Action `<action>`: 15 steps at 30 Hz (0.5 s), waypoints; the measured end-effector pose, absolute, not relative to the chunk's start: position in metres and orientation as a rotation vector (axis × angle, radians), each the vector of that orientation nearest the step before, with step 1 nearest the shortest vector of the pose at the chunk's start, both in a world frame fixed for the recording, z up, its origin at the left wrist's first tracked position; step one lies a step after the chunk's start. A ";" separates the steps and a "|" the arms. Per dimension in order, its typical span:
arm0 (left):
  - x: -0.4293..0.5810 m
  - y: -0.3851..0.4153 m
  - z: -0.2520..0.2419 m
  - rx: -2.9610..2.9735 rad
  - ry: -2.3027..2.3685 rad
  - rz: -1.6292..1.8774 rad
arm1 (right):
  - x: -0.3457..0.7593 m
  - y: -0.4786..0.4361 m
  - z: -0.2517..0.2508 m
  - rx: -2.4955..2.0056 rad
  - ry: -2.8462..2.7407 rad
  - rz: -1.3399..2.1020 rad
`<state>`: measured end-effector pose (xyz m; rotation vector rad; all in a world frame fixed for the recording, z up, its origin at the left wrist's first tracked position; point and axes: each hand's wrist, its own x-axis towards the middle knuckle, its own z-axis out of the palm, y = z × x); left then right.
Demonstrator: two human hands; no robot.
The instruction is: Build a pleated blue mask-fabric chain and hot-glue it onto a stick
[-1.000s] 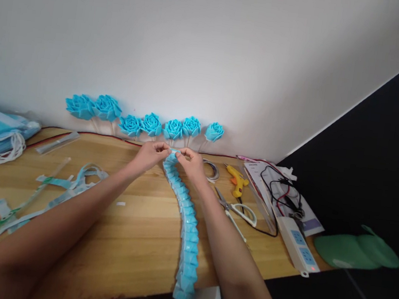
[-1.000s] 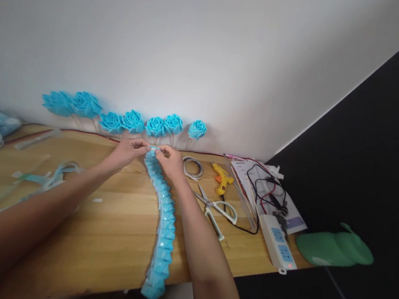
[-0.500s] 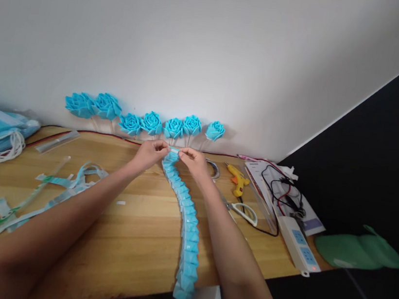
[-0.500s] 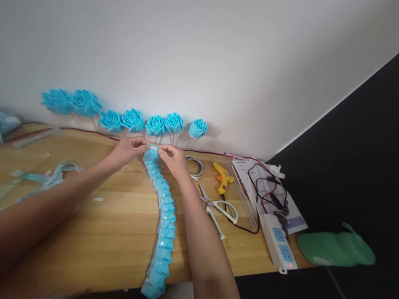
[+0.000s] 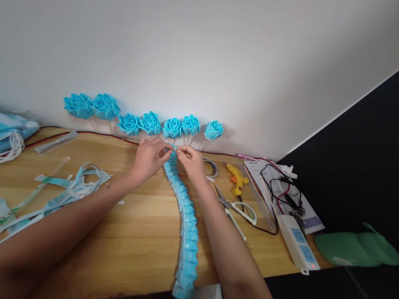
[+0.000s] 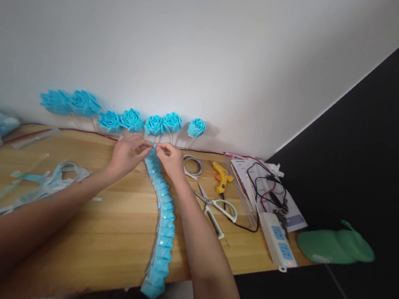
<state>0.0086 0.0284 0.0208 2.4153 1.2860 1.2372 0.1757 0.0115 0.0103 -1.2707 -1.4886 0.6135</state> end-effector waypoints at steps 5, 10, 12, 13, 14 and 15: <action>0.009 0.028 0.021 2.424 1.318 1.231 | 0.173 0.010 0.010 -1.270 -1.530 0.542; 0.010 0.028 0.021 2.401 1.347 1.212 | 0.171 0.010 0.009 -1.303 -1.625 0.354; 0.010 0.028 0.021 2.390 1.356 1.212 | 0.170 0.011 0.010 -1.309 -1.663 0.279; 0.010 0.028 0.021 2.383 1.363 1.212 | 0.170 0.011 0.010 -1.313 -1.677 0.247; 0.010 0.029 0.020 2.377 1.367 1.212 | 0.169 0.011 0.010 -1.319 -1.688 0.222; 0.011 0.029 0.020 2.372 1.367 1.211 | 0.169 0.011 0.010 -1.326 -1.698 0.202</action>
